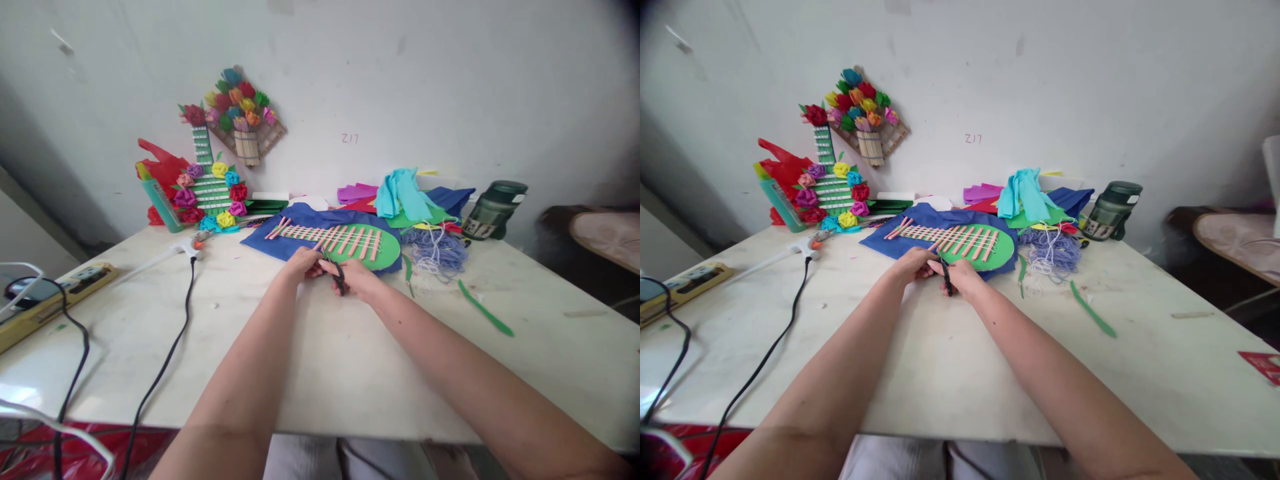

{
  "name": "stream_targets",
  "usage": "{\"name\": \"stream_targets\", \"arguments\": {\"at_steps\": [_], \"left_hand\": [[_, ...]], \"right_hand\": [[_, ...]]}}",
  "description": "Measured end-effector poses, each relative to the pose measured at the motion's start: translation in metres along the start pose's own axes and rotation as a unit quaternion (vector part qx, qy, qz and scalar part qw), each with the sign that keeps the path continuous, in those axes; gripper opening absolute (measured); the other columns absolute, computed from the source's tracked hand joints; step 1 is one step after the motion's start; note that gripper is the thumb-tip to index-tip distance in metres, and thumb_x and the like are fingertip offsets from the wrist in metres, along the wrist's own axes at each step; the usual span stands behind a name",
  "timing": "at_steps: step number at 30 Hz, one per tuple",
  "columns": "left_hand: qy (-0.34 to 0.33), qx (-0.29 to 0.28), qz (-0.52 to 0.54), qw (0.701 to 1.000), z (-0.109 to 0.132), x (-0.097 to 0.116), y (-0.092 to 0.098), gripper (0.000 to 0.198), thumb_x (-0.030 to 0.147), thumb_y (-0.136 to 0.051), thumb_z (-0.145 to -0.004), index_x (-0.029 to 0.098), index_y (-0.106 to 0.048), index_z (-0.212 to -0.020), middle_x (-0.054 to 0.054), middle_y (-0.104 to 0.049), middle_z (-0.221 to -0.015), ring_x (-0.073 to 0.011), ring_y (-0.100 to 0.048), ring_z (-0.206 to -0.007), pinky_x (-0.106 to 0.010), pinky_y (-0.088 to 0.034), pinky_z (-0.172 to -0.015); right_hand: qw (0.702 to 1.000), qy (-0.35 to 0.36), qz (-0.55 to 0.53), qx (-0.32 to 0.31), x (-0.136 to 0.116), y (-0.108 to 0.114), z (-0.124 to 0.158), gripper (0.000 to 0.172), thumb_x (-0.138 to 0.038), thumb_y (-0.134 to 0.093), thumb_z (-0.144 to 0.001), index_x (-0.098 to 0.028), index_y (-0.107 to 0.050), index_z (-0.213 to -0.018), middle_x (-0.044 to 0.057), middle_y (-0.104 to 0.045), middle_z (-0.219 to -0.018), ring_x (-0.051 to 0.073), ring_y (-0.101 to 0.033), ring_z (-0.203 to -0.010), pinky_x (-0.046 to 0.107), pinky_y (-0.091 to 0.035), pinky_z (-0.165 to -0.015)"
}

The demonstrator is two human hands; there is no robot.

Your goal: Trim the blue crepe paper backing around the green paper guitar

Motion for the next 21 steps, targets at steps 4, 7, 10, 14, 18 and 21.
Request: {"name": "stream_targets", "arguments": {"at_steps": [4,7,10,14,18,21], "left_hand": [[-0.006,-0.005,0.007,1.000,0.000,0.000,-0.001,0.023,0.008,-0.056,-0.069,0.015,-0.054,-0.047,-0.003,-0.052,-0.041,-0.0099,-0.046,-0.035,-0.020,-0.036,-0.040],[-0.006,-0.008,0.011,1.000,0.000,0.000,-0.001,0.024,0.007,-0.054,-0.069,0.015,-0.053,-0.047,-0.003,-0.052,-0.040,-0.0096,-0.046,-0.035,-0.020,-0.036,-0.039],[-0.005,-0.017,0.015,1.000,0.000,0.000,-0.001,0.023,0.007,-0.053,-0.069,0.014,-0.054,-0.048,-0.003,-0.053,-0.041,-0.0094,-0.046,-0.035,-0.019,-0.037,-0.039],[0.004,-0.012,0.008,1.000,0.001,0.001,-0.001,0.020,0.007,-0.053,-0.069,0.014,-0.056,-0.050,-0.003,-0.053,-0.041,-0.0094,-0.047,-0.035,-0.019,-0.038,-0.038],[0.004,-0.015,0.004,1.000,0.002,0.001,-0.002,0.020,0.008,-0.054,-0.069,0.014,-0.055,-0.050,-0.003,-0.053,-0.040,-0.0091,-0.047,-0.034,-0.018,-0.038,-0.037],[0.010,-0.013,0.006,1.000,-0.001,0.000,-0.002,0.019,0.009,-0.054,-0.069,0.014,-0.055,-0.051,-0.003,-0.054,-0.041,-0.0092,-0.048,-0.035,-0.018,-0.039,-0.037]], "right_hand": [[0.999,-0.019,0.028,0.008,-0.004,0.000,0.003,0.038,-0.048,-0.073,-0.068,-0.016,-0.053,-0.059,0.000,-0.052,-0.040,0.009,-0.047,-0.033,0.018,-0.032,-0.029],[0.999,-0.017,0.045,0.019,-0.004,0.000,0.002,0.040,-0.051,-0.071,-0.068,-0.016,-0.054,-0.059,0.000,-0.052,-0.039,0.009,-0.047,-0.033,0.018,-0.031,-0.029],[0.999,0.006,0.029,0.013,-0.001,-0.001,-0.002,0.041,-0.051,-0.073,-0.065,-0.016,-0.053,-0.056,-0.001,-0.049,-0.038,0.008,-0.044,-0.032,0.018,-0.031,-0.029],[0.999,0.029,0.026,0.016,0.004,-0.001,-0.008,0.042,-0.050,-0.073,-0.064,-0.017,-0.052,-0.052,-0.003,-0.045,-0.036,0.006,-0.038,-0.030,0.018,-0.031,-0.028],[0.998,0.050,0.023,0.028,0.007,0.000,-0.012,0.040,-0.047,-0.074,-0.066,-0.017,-0.052,-0.051,-0.004,-0.043,-0.037,0.005,-0.036,-0.031,0.017,-0.031,-0.028],[0.998,0.054,0.027,0.033,0.009,0.001,-0.013,0.038,-0.045,-0.072,-0.068,-0.016,-0.053,-0.053,-0.005,-0.042,-0.036,0.005,-0.035,-0.029,0.018,-0.029,-0.028]]}}
Point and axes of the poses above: each hand's wrist, its own z-axis away from the middle knuckle, its own y-axis out of the back of the hand, x = y × z, the point moved 3 cm from there along -z, towards the middle knuckle
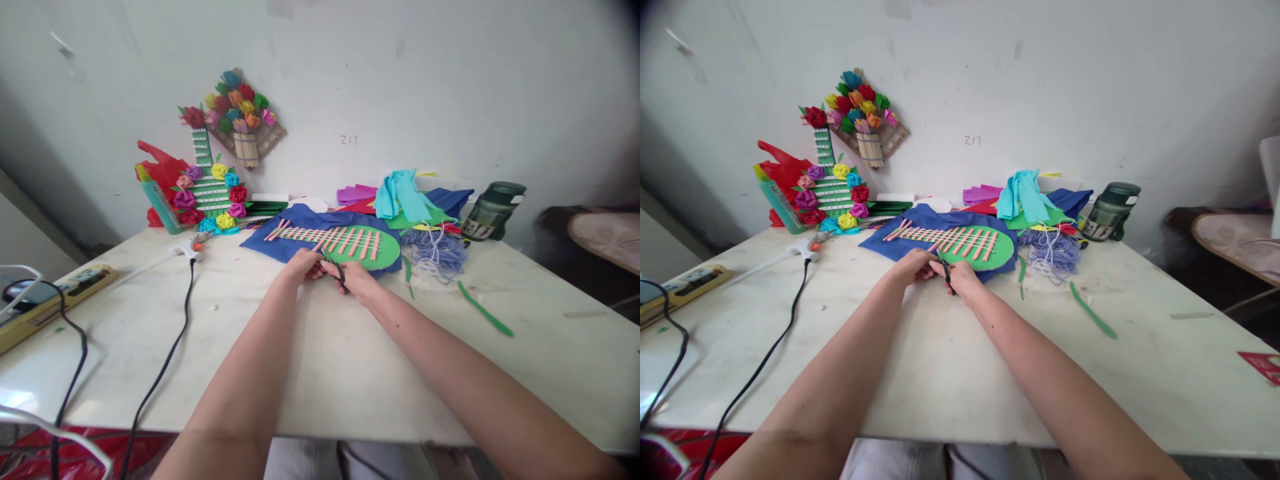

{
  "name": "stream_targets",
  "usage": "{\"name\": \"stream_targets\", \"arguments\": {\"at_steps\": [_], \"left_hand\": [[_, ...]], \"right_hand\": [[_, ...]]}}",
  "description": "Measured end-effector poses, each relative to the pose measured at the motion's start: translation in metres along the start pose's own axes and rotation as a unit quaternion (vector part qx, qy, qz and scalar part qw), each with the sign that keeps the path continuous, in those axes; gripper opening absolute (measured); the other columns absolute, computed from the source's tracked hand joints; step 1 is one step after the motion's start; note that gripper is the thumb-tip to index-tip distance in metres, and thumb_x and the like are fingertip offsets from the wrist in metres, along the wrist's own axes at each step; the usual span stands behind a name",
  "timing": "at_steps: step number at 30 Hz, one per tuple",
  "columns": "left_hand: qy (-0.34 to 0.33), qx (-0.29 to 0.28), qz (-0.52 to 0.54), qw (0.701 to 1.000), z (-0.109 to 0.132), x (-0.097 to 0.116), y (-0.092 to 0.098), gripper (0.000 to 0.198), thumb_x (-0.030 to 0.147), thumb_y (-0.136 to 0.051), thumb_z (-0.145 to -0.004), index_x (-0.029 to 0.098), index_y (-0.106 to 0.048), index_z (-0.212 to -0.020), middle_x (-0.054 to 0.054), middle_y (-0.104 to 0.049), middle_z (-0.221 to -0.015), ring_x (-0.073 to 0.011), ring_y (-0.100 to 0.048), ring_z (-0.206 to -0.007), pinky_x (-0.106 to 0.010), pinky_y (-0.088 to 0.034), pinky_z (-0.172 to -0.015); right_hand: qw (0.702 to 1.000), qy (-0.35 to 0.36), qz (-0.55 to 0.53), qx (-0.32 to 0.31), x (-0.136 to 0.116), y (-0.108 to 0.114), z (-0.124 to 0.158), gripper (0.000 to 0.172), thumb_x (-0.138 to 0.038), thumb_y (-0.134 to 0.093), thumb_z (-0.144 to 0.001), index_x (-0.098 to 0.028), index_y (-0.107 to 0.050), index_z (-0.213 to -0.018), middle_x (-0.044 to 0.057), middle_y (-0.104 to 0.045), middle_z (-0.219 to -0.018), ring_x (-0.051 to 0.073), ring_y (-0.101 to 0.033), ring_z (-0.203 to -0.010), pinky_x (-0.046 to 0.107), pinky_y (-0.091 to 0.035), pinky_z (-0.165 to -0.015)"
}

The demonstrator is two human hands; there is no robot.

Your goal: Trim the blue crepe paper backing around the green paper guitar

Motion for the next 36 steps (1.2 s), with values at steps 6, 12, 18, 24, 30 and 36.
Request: {"name": "stream_targets", "arguments": {"at_steps": [6,12,18,24,30,36], "left_hand": [[0.018,0.000,0.009,1.000,-0.0046,-0.0030,0.0005,0.014,0.013,-0.055,-0.071,0.012,-0.057,-0.057,-0.003,-0.056,-0.043,-0.0103,-0.051,-0.037,-0.020,-0.043,-0.041],[0.024,0.027,0.058,0.998,0.0004,0.0003,0.0001,0.009,0.013,-0.057,-0.073,0.011,-0.057,-0.064,-0.005,-0.057,-0.047,-0.0123,-0.054,-0.039,-0.023,-0.047,-0.045],[0.011,0.062,0.111,0.992,-0.0008,0.0001,0.0002,0.011,0.017,-0.059,-0.077,0.011,-0.058,-0.068,-0.004,-0.058,-0.049,-0.0126,-0.054,-0.042,-0.022,-0.047,-0.044],[0.022,0.065,0.136,0.988,-0.0038,0.0012,0.0010,0.014,0.011,-0.060,-0.077,0.011,-0.056,-0.063,-0.002,-0.056,-0.048,-0.0098,-0.052,-0.039,-0.020,-0.043,-0.041],[0.032,0.062,0.150,0.986,-0.0043,0.0035,0.0009,0.018,0.008,-0.059,-0.078,0.011,-0.055,-0.060,-0.002,-0.055,-0.048,-0.0094,-0.052,-0.039,-0.020,-0.042,-0.041],[0.028,0.060,0.157,0.985,-0.0048,0.0027,0.0017,0.016,0.010,-0.061,-0.077,0.011,-0.056,-0.061,-0.002,-0.056,-0.049,-0.0090,-0.052,-0.041,-0.019,-0.040,-0.040]], "right_hand": [[1.000,0.025,-0.001,0.001,-0.0006,0.0001,0.0018,0.039,-0.040,-0.070,-0.072,-0.016,-0.049,-0.050,-0.006,-0.038,-0.033,0.004,-0.033,-0.028,0.017,-0.027,-0.028],[0.999,0.032,0.030,0.008,-0.0016,0.0010,0.0018,0.037,-0.037,-0.071,-0.072,-0.015,-0.051,-0.050,-0.006,-0.039,-0.033,0.005,-0.033,-0.028,0.018,-0.028,-0.028],[0.998,0.017,0.066,0.012,-0.0004,0.0003,0.0003,0.037,-0.037,-0.073,-0.070,-0.016,-0.049,-0.049,-0.006,-0.040,-0.033,0.006,-0.036,-0.028,0.018,-0.032,-0.028],[0.998,-0.013,0.063,-0.018,-0.0019,-0.0026,0.0009,0.035,-0.034,-0.074,-0.069,-0.016,-0.050,-0.051,-0.005,-0.042,-0.036,0.007,-0.041,-0.031,0.019,-0.036,-0.029],[0.998,-0.025,0.046,-0.022,-0.0029,-0.0029,0.0016,0.033,-0.035,-0.074,-0.069,-0.015,-0.052,-0.055,-0.006,-0.042,-0.038,0.007,-0.041,-0.032,0.019,-0.036,-0.030],[0.999,-0.023,0.018,-0.031,-0.0026,-0.0023,0.0030,0.033,-0.037,-0.075,-0.067,-0.014,-0.054,-0.058,-0.006,-0.043,-0.037,0.007,-0.041,-0.032,0.019,-0.039,-0.031]]}}
Point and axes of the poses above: each hand's wrist, its own z-axis away from the middle knuckle, its own y-axis out of the back of the hand, x = y × z, the point moved 3 cm from there along -z, towards the middle knuckle
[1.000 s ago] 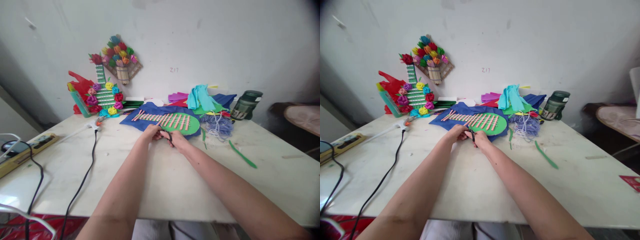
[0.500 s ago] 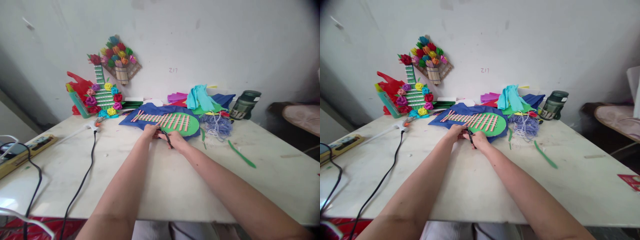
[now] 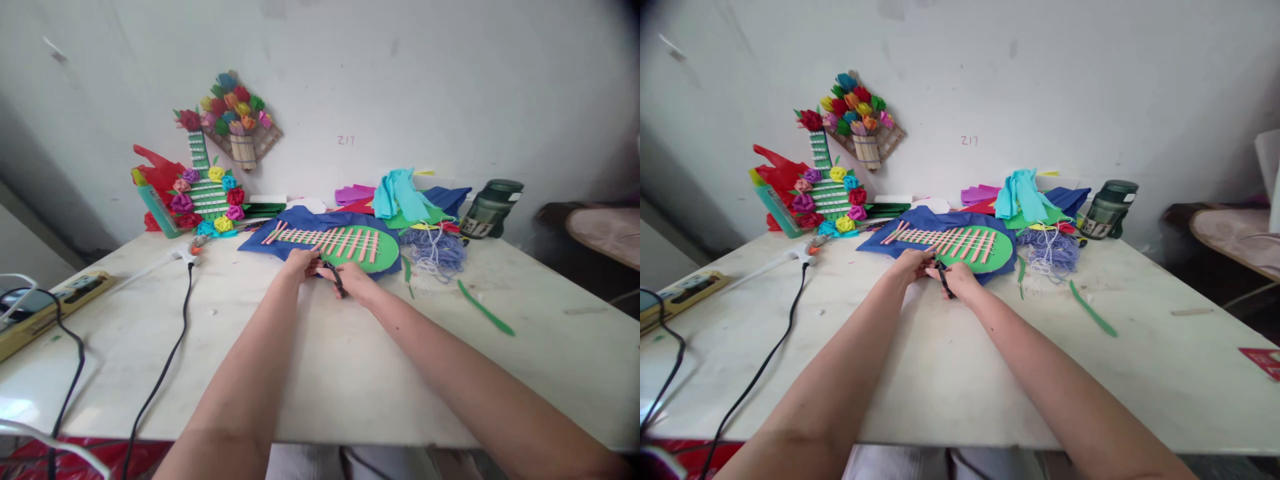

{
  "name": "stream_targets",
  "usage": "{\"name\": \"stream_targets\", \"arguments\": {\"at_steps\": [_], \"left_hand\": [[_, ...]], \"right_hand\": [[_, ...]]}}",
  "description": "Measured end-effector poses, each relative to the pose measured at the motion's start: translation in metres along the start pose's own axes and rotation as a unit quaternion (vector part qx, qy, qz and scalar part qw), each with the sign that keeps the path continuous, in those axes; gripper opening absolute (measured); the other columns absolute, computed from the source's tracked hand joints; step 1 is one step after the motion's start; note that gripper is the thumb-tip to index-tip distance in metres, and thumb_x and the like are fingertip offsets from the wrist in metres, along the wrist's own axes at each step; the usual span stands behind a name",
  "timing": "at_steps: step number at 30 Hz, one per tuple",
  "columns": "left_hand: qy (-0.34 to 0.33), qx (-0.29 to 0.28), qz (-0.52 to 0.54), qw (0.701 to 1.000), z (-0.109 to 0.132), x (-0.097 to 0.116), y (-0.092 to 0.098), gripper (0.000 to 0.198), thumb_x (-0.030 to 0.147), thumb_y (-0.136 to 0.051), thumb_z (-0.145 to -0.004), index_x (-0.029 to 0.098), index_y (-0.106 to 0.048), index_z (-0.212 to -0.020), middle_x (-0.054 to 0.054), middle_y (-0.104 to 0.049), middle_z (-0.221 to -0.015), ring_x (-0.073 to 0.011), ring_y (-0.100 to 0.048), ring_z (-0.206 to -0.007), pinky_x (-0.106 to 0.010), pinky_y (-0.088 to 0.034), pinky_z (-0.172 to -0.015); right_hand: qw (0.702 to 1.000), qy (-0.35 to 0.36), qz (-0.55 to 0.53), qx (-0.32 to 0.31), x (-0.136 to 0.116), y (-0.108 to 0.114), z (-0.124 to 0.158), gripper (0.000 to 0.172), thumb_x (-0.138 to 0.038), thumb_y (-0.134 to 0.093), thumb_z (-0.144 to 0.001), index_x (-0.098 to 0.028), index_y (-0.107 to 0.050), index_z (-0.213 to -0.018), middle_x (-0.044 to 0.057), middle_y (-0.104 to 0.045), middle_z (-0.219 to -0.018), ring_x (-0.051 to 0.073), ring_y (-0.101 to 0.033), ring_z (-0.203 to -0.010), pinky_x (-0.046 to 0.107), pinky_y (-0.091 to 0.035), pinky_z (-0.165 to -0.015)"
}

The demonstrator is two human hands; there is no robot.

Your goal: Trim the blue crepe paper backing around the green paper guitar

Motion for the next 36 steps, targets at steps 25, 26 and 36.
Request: {"name": "stream_targets", "arguments": {"at_steps": [25,26,36], "left_hand": [[0.024,0.054,-0.020,0.998,-0.002,0.001,-0.002,0.020,0.008,-0.064,-0.072,0.014,-0.052,-0.057,0.001,-0.053,-0.046,-0.0072,-0.047,-0.039,-0.018,-0.040,-0.042],[0.025,0.051,-0.019,0.998,-0.002,0.001,-0.002,0.020,0.009,-0.063,-0.073,0.014,-0.052,-0.057,0.001,-0.053,-0.047,-0.0071,-0.047,-0.040,-0.017,-0.040,-0.042],[0.026,0.033,-0.012,0.999,-0.004,0.001,-0.001,0.019,0.008,-0.062,-0.073,0.014,-0.053,-0.058,0.001,-0.054,-0.047,-0.0076,-0.047,-0.038,-0.018,-0.038,-0.039]], "right_hand": [[0.998,-0.059,-0.007,-0.025,-0.018,0.002,0.005,0.037,-0.048,-0.070,-0.072,-0.015,-0.054,-0.073,-0.005,-0.046,-0.043,0.008,-0.045,-0.033,0.018,-0.038,-0.029],[0.998,-0.058,-0.002,-0.026,-0.020,0.002,0.005,0.037,-0.047,-0.070,-0.072,-0.014,-0.054,-0.073,-0.005,-0.047,-0.043,0.008,-0.045,-0.032,0.018,-0.038,-0.029],[0.991,-0.062,0.113,-0.044,-0.038,0.004,0.003,0.047,-0.058,-0.068,-0.068,-0.013,-0.054,-0.075,-0.002,-0.049,-0.035,0.013,-0.049,-0.028,0.021,-0.037,-0.028]]}}
Point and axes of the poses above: each hand's wrist, its own z-axis away from the middle knuckle, its own y-axis out of the back of the hand, x = y × z, the point moved 3 cm from there along -z, towards the middle knuckle
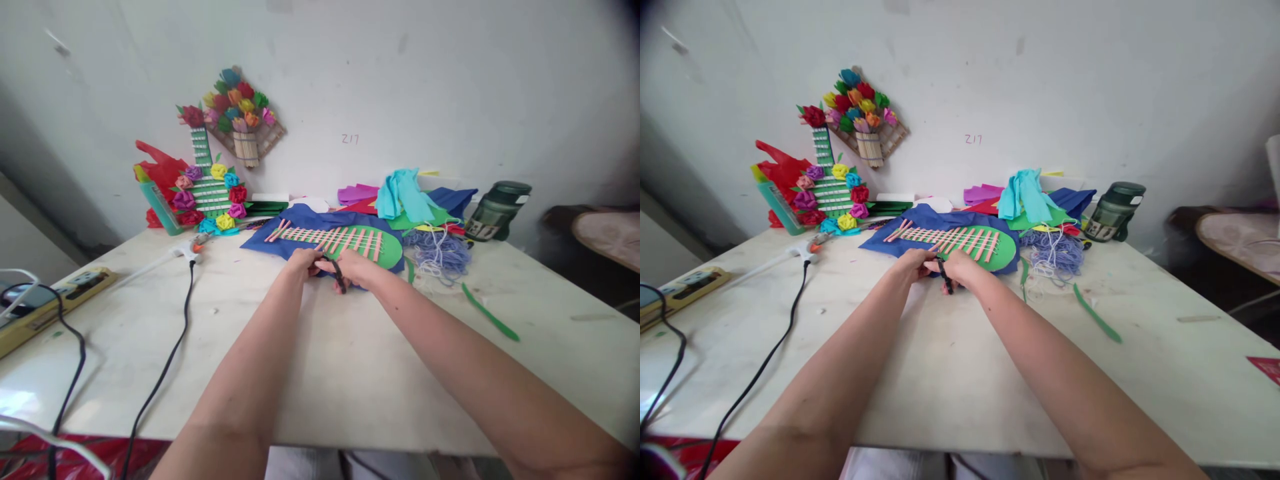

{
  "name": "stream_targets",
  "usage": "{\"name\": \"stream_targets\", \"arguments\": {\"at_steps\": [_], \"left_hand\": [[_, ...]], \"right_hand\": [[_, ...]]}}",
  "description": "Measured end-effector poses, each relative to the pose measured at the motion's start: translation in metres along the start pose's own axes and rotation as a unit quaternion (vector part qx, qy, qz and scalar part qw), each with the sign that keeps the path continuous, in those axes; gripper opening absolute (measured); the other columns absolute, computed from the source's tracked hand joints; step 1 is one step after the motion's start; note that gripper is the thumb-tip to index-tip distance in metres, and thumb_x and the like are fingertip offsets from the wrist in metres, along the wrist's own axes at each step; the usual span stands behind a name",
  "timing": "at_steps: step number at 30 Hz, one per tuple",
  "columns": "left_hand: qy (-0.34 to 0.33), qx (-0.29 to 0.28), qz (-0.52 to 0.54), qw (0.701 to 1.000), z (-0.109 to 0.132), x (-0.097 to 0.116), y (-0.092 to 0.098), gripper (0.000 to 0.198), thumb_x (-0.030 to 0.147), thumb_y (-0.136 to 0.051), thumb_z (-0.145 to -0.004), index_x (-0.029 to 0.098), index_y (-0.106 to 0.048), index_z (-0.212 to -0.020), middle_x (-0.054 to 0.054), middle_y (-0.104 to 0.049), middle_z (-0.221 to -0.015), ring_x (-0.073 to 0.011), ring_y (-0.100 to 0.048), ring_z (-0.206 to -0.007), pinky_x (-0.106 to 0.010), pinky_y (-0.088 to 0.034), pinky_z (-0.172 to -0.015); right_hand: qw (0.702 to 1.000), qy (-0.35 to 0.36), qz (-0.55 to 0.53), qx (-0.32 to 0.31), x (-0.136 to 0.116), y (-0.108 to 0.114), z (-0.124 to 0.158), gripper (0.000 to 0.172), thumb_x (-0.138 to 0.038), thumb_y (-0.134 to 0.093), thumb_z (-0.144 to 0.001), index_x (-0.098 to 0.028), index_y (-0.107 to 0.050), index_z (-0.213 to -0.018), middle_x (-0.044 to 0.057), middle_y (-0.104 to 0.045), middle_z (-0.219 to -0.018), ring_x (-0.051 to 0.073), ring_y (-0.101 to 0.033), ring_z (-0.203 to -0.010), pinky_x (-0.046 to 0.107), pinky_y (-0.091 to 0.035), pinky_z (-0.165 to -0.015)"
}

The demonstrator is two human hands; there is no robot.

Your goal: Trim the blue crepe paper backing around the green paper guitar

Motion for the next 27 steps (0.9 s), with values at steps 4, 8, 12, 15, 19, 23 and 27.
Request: {"name": "stream_targets", "arguments": {"at_steps": [4,8,12,15,19,23,27], "left_hand": [[0.001,-0.003,0.005,1.000,-0.005,-0.001,0.000,0.021,0.006,-0.064,-0.071,0.014,-0.052,-0.056,0.002,-0.048,-0.042,-0.0061,-0.043,-0.035,-0.017,-0.039,-0.040],[0.004,-0.008,0.006,1.000,-0.005,-0.001,-0.001,0.021,0.008,-0.064,-0.073,0.013,-0.052,-0.056,0.001,-0.050,-0.044,-0.0057,-0.043,-0.035,-0.017,-0.040,-0.040],[0.011,-0.009,0.001,1.000,-0.002,0.000,-0.001,0.017,0.010,-0.063,-0.074,0.012,-0.055,-0.059,0.000,-0.053,-0.047,-0.0063,-0.044,-0.035,-0.018,-0.041,-0.039],[0.020,-0.004,-0.004,1.000,-0.001,0.000,0.000,0.015,0.010,-0.060,-0.074,0.013,-0.054,-0.060,-0.001,-0.051,-0.045,-0.0085,-0.047,-0.036,-0.019,-0.042,-0.039],[0.028,-0.004,-0.007,1.000,-0.001,0.001,-0.001,0.012,0.009,-0.057,-0.073,0.012,-0.055,-0.062,-0.002,-0.052,-0.046,-0.0103,-0.049,-0.037,-0.020,-0.043,-0.040],[0.028,0.003,-0.006,1.000,-0.001,0.001,-0.001,0.007,0.011,-0.057,-0.073,0.013,-0.057,-0.067,-0.002,-0.052,-0.047,-0.0117,-0.051,-0.039,-0.022,-0.045,-0.042],[0.029,-0.002,0.006,1.000,-0.001,0.001,0.000,0.004,0.013,-0.057,-0.075,0.013,-0.059,-0.072,-0.004,-0.057,-0.051,-0.0121,-0.052,-0.041,-0.023,-0.047,-0.043]], "right_hand": [[0.999,-0.015,-0.007,-0.051,0.002,0.008,-0.005,0.050,-0.061,-0.062,-0.072,-0.012,-0.054,-0.076,0.002,-0.057,-0.043,0.011,-0.052,-0.032,0.016,-0.028,-0.028],[0.995,-0.027,-0.031,-0.092,0.013,0.011,-0.013,0.050,-0.060,-0.064,-0.071,-0.012,-0.052,-0.077,0.005,-0.060,-0.048,0.012,-0.058,-0.040,0.014,-0.020,-0.028],[0.993,-0.044,-0.073,-0.087,0.019,0.006,-0.012,0.045,-0.056,-0.064,-0.074,-0.013,-0.051,-0.078,0.003,-0.058,-0.048,0.011,-0.056,-0.040,0.013,-0.020,-0.028],[0.994,-0.040,-0.094,-0.048,0.018,0.001,-0.008,0.041,-0.052,-0.063,-0.077,-0.013,-0.050,-0.073,-0.002,-0.052,-0.044,0.007,-0.047,-0.033,0.014,-0.024,-0.029],[0.994,0.008,-0.110,0.005,0.021,-0.003,-0.008,0.037,-0.045,-0.063,-0.080,-0.014,-0.049,-0.064,-0.006,-0.043,-0.038,0.005,-0.039,-0.031,0.015,-0.029,-0.031],[0.994,0.059,-0.090,0.033,0.029,-0.005,-0.015,0.038,-0.044,-0.065,-0.077,-0.016,-0.048,-0.057,-0.005,-0.041,-0.036,0.006,-0.035,-0.030,0.017,-0.026,-0.030],[0.994,0.077,-0.061,0.047,0.032,-0.006,-0.018,0.036,-0.041,-0.067,-0.076,-0.016,-0.050,-0.055,-0.005,-0.041,-0.036,0.006,-0.035,-0.029,0.018,-0.026,-0.029]]}}
Point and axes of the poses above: each hand's wrist, its own z-axis away from the middle knuckle, its own y-axis out of the back of the hand, x = y × z, the point moved 3 cm from there along -z, towards the middle knuckle
